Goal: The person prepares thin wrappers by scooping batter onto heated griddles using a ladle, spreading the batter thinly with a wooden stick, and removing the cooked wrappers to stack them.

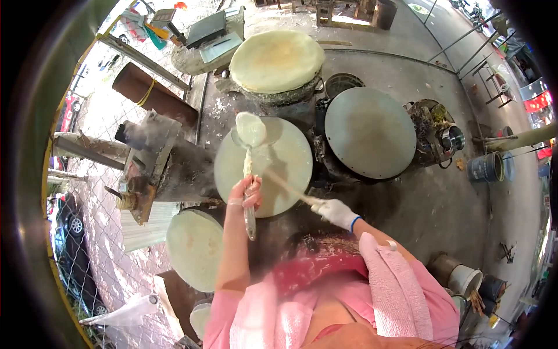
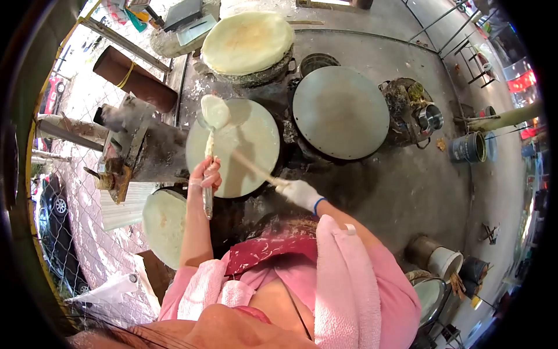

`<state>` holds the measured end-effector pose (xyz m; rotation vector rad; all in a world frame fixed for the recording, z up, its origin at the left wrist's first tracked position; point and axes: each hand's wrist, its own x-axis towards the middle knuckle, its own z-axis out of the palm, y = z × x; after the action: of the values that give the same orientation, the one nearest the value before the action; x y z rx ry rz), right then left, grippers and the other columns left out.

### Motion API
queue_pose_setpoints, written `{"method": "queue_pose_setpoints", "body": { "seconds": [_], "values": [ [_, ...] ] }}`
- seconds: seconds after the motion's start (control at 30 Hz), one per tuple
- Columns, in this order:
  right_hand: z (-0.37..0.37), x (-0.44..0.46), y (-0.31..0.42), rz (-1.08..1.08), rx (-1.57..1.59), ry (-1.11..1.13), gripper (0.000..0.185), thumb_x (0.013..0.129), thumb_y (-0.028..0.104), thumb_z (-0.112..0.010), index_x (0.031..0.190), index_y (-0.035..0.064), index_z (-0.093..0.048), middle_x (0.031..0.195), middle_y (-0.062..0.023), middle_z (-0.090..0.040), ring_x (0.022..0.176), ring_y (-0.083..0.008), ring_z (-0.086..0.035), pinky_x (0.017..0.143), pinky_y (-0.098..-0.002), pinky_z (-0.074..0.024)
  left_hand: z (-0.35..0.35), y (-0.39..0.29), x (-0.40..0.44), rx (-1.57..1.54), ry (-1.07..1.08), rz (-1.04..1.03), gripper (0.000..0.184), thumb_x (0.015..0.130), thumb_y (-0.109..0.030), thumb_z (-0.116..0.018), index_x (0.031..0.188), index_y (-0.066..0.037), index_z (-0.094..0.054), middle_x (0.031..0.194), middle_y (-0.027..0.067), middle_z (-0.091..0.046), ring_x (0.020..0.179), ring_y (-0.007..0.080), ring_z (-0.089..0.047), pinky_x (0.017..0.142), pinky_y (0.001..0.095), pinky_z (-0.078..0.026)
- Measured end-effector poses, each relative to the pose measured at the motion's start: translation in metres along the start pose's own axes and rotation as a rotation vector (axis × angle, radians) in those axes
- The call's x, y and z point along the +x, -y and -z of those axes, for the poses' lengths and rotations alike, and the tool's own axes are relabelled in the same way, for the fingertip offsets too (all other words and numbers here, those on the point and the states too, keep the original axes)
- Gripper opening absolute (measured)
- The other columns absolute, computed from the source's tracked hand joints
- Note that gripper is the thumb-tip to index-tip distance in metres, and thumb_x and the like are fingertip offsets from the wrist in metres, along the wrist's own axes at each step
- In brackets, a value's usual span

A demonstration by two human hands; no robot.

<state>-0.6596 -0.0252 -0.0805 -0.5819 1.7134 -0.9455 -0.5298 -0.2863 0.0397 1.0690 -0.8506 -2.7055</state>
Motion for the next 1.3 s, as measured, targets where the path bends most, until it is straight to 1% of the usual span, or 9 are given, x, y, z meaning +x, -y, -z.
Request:
{"method": "queue_pose_setpoints", "body": {
  "seconds": [0.33,0.47,0.5,0.63,0.73,0.8,0.97,1.17,1.3],
  "values": [
    [0.23,-0.107,-0.105,0.147,0.636,-0.731,0.043,0.098,0.016,-0.058,0.141,0.0167,-0.053,0.088,0.0063,-0.061,0.063,0.0005,-0.044,0.056,-0.0152,-0.0411,-0.196,0.102,0.145,0.311,0.369,-0.084,0.03,0.102,-0.028,-0.052,0.101,0.001,-0.058,0.062,-0.0017,-0.045,0.038,0.0096,-0.038,0.04,0.0267,-0.028],
    [0.293,-0.091,-0.138,0.293,-0.123,-1.077,0.051,0.097,0.022,-0.059,0.146,0.0194,-0.045,0.097,-0.0143,-0.07,0.069,-0.0224,-0.064,0.065,-0.035,-0.0516,-0.277,0.19,0.231,0.377,0.104,-0.087,0.027,0.096,-0.028,-0.062,0.091,-0.002,-0.058,0.063,-0.0007,-0.049,0.044,0.0111,-0.043,0.042,0.0265,-0.031],
    [0.303,-0.1,-0.124,0.019,-0.183,-0.933,0.056,0.097,0.032,-0.057,0.148,0.0224,-0.039,0.102,-0.0227,-0.067,0.077,-0.0371,-0.066,0.071,-0.0437,-0.0521,-0.286,0.213,0.254,0.356,0.096,-0.103,0.025,0.096,-0.026,-0.063,0.089,-0.003,-0.058,0.063,-0.0004,-0.049,0.044,0.0111,-0.044,0.042,0.0263,-0.032],
    [0.32,-0.096,-0.143,-0.301,-0.495,-0.855,0.051,0.096,0.038,-0.055,0.144,0.0234,-0.047,0.087,-0.0194,-0.068,0.074,-0.0354,-0.066,0.067,-0.0431,-0.0513,-0.309,0.258,0.281,0.645,-0.166,-0.301,0.024,0.091,-0.021,-0.067,0.085,-0.001,-0.055,0.062,0.0017,-0.051,0.046,0.0121,-0.048,0.045,0.0292,-0.037],
    [0.313,-0.075,-0.185,0.01,-0.044,-0.919,0.045,0.095,0.039,-0.056,0.138,0.0228,-0.056,0.069,-0.0131,-0.063,0.063,-0.0275,-0.064,0.06,-0.0397,-0.0502,-0.271,0.266,0.298,1.017,-0.395,-0.698,0.028,0.09,-0.022,-0.068,0.095,0.002,-0.056,0.07,0.0116,-0.057,0.06,0.0213,-0.058,0.056,0.036,-0.047],
    [0.316,-0.094,-0.113,-0.276,0.472,-0.502,0.043,0.094,0.043,-0.06,0.131,0.0217,-0.062,0.063,0.0022,-0.055,0.055,-0.0069,-0.055,0.055,-0.0285,-0.0464,-0.26,0.252,0.275,1.182,-0.507,-1.065,0.027,0.092,-0.021,-0.065,0.101,0.003,-0.056,0.074,0.0136,-0.058,0.067,0.0218,-0.06,0.061,0.0365,-0.049],
    [0.322,-0.081,-0.112,-0.127,-0.128,-0.781,0.043,0.092,0.039,-0.061,0.126,0.013,-0.062,0.086,-0.0188,-0.069,0.078,-0.0329,-0.068,0.069,-0.0394,-0.051,-0.233,0.205,0.201,0.802,-0.324,-0.741,0.017,0.095,-0.016,-0.059,0.098,0.001,-0.055,0.071,0.0075,-0.057,0.063,0.0156,-0.055,0.058,0.0309,-0.045],
    [0.299,-0.07,-0.096,-0.198,0.569,-0.441,0.038,0.097,0.032,-0.059,0.132,0.0185,-0.06,0.06,0.0018,-0.053,0.038,-0.0066,-0.038,0.035,-0.0244,-0.03,-0.172,0.208,0.151,0.832,-0.297,-0.542,0.018,0.096,-0.015,-0.056,0.086,0.0,-0.054,0.067,0.0038,-0.053,0.06,0.0117,-0.05,0.053,0.03,-0.04],
    [0.313,-0.059,-0.115,0.031,0.198,-0.543,0.038,0.097,0.03,-0.06,0.132,0.0145,-0.061,0.073,0.0021,-0.062,0.059,-0.0065,-0.049,0.057,-0.0233,-0.047,-0.14,0.222,0.118,0.752,-0.363,-0.404,0.018,0.095,-0.016,-0.055,0.087,0.0,-0.056,0.068,0.0041,-0.056,0.06,0.0116,-0.051,0.055,0.0284,-0.042]
  ]
}}
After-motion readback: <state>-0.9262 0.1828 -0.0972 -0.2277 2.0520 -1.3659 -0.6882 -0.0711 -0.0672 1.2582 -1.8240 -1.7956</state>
